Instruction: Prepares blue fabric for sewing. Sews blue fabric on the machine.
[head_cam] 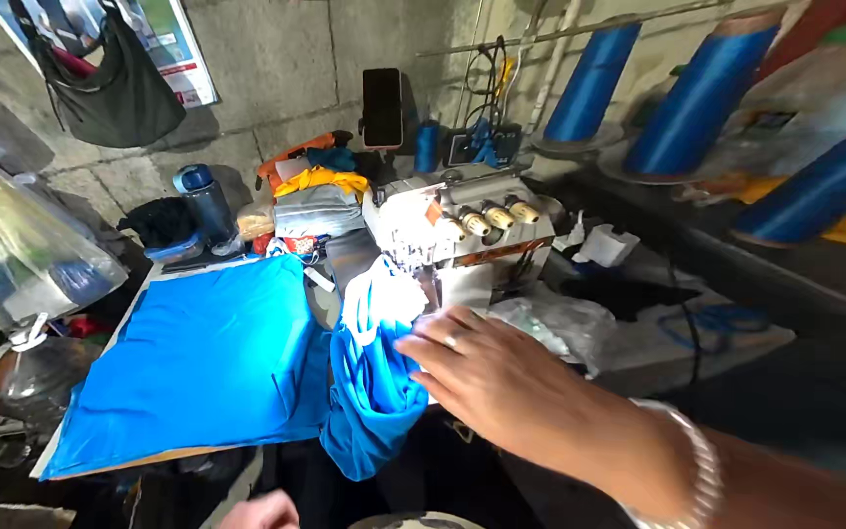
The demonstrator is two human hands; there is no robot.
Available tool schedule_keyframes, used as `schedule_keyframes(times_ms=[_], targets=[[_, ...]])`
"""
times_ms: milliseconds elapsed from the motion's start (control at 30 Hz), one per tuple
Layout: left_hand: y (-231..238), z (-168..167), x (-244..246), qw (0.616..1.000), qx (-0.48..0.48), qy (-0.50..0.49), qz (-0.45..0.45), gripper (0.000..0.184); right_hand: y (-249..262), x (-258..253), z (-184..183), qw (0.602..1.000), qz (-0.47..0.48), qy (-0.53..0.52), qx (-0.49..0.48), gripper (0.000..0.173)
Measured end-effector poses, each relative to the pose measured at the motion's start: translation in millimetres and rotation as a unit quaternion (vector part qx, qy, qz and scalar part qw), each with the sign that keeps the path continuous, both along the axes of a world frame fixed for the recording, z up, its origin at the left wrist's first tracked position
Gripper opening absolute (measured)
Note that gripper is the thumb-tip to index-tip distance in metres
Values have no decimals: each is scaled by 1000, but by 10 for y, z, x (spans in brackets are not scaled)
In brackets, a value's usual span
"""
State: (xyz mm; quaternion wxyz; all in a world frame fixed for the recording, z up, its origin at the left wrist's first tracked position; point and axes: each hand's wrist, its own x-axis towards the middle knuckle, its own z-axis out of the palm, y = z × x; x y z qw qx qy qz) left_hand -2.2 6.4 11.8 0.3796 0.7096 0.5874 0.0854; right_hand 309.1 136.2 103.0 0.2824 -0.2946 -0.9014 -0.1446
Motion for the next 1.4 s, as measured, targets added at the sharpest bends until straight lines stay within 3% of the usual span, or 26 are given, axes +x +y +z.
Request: schedule_keyframes(times_ms=[133,200,267,333,433,500,567,633,700,733,767,833,900,1000,1100,1167,1233,1300,1400], targets=[[261,696,27,959,282,28,-29,22,165,-215,-29,998,-37,-22,-51,39],[545,762,21,897,427,90,-61,24,125,-86,-159,994,-40,45,-90,38],[923,800,122,853,492,138,-102,32,27,128,-325,980,-31,100,-167,33],[1346,779,299,836,507,152,-146,44,-71,324,-504,956,-8,138,-258,29],[1850,726,532,812,523,149,-211,25,-189,477,-698,933,5,143,-330,26],[1951,810,640,798,515,153,-275,8,-227,525,-723,903,-20,91,-419,22],[1850,1031,762,796,459,164,-358,11,-188,465,-783,848,-42,-26,-527,28],[1724,1257,906,821,379,101,-416,14,-106,258,-896,806,-15,-98,-584,36],[1637,1447,1041,848,309,51,-427,17,-84,-25,-919,822,36,-54,-566,41],[1615,1541,1069,860,277,85,-420,17,-94,-172,-877,834,58,-3,-549,40],[1600,1649,1061,867,241,167,-403,17,-96,-308,-814,840,80,43,-535,38],[1531,1779,952,844,201,356,-346,16,-78,-466,-739,837,126,72,-528,36],[1317,1816,742,822,230,407,-326,15,-83,-443,-744,824,157,35,-543,37],[776,1978,571,853,286,203,-386,19,-86,-225,-734,798,102,-62,-591,36],[389,2078,398,872,295,16,-391,30,-203,51,-579,840,20,-17,-541,28],[246,1994,258,879,307,-35,-363,32,-324,201,-476,885,3,73,-460,21],[125,1878,207,889,313,-63,-328,34,-440,258,-445,936,30,175,-304,15],[30,1802,226,896,316,-72,-303,35,-535,210,-356,950,91,244,-172,16],[-37,1759,303,896,326,-68,-295,37,-762,37,-212,952,143,255,-93,26]])
